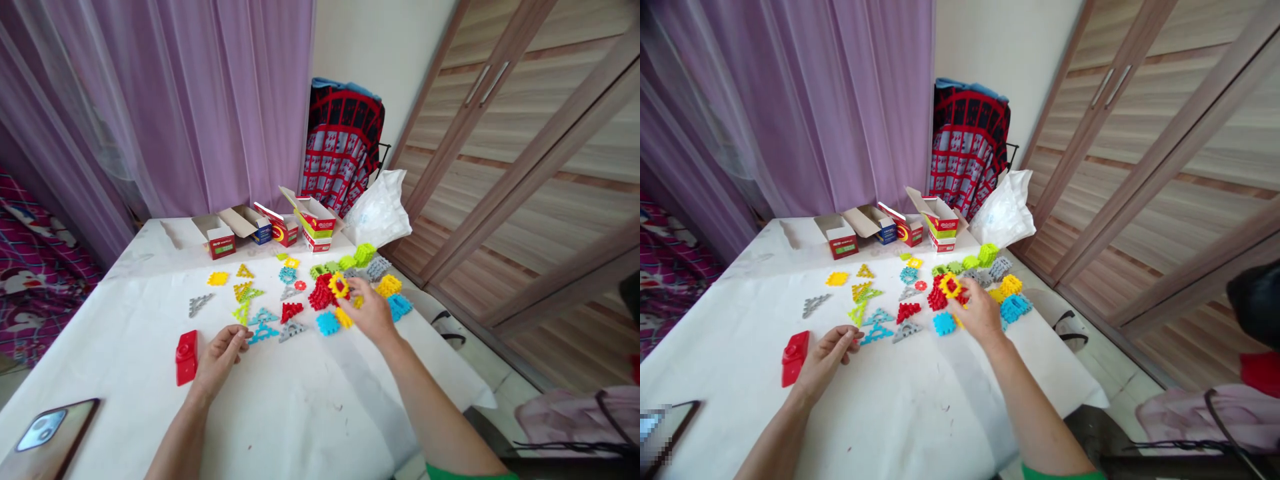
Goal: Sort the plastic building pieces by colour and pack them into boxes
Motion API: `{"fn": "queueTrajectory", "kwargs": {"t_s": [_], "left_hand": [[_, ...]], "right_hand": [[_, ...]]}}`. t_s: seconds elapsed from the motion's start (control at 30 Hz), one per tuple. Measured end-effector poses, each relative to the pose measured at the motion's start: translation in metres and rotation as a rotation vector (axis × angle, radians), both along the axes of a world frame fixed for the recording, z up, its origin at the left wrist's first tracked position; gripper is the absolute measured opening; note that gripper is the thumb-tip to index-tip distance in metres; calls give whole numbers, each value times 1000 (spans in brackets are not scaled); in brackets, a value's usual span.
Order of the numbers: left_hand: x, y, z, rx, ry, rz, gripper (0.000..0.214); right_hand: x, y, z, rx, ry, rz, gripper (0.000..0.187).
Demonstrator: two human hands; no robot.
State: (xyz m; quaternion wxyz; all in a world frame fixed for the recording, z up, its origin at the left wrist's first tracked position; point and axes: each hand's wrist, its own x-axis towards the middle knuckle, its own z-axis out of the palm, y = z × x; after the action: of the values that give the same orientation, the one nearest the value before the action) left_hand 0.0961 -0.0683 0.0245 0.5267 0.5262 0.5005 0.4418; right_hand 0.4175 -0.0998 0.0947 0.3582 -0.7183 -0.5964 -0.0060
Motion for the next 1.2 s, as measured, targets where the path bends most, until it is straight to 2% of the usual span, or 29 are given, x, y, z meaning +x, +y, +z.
{"fn": "queueTrajectory", "kwargs": {"t_s": [0.07,0.17,0.23,0.3,0.6,0.83,0.93,1.03,1.2], "left_hand": [[0,1,-3,2,38,-14,57],[0,2,-5,2,71,-18,60],[-1,2,-5,0,78,-14,61],[-1,2,-5,-2,80,-3,61],[-4,5,-15,1,84,49,62],[-5,5,-16,8,78,43,61],[-5,5,-15,11,78,44,60],[-4,4,-13,14,79,38,60],[-1,4,-9,8,27,64,60]], "right_hand": [[62,-1,9,-49,-15,-180,43],[141,0,15,-293,-70,-384,42],[174,2,12,-419,-167,-454,44],[191,6,7,-498,-239,-471,46],[190,32,2,-629,-334,-369,47],[188,31,0,-650,-336,-351,51],[186,28,6,-648,-346,-353,54],[179,30,18,-613,-393,-331,48],[141,51,45,-431,-483,-179,34]]}}
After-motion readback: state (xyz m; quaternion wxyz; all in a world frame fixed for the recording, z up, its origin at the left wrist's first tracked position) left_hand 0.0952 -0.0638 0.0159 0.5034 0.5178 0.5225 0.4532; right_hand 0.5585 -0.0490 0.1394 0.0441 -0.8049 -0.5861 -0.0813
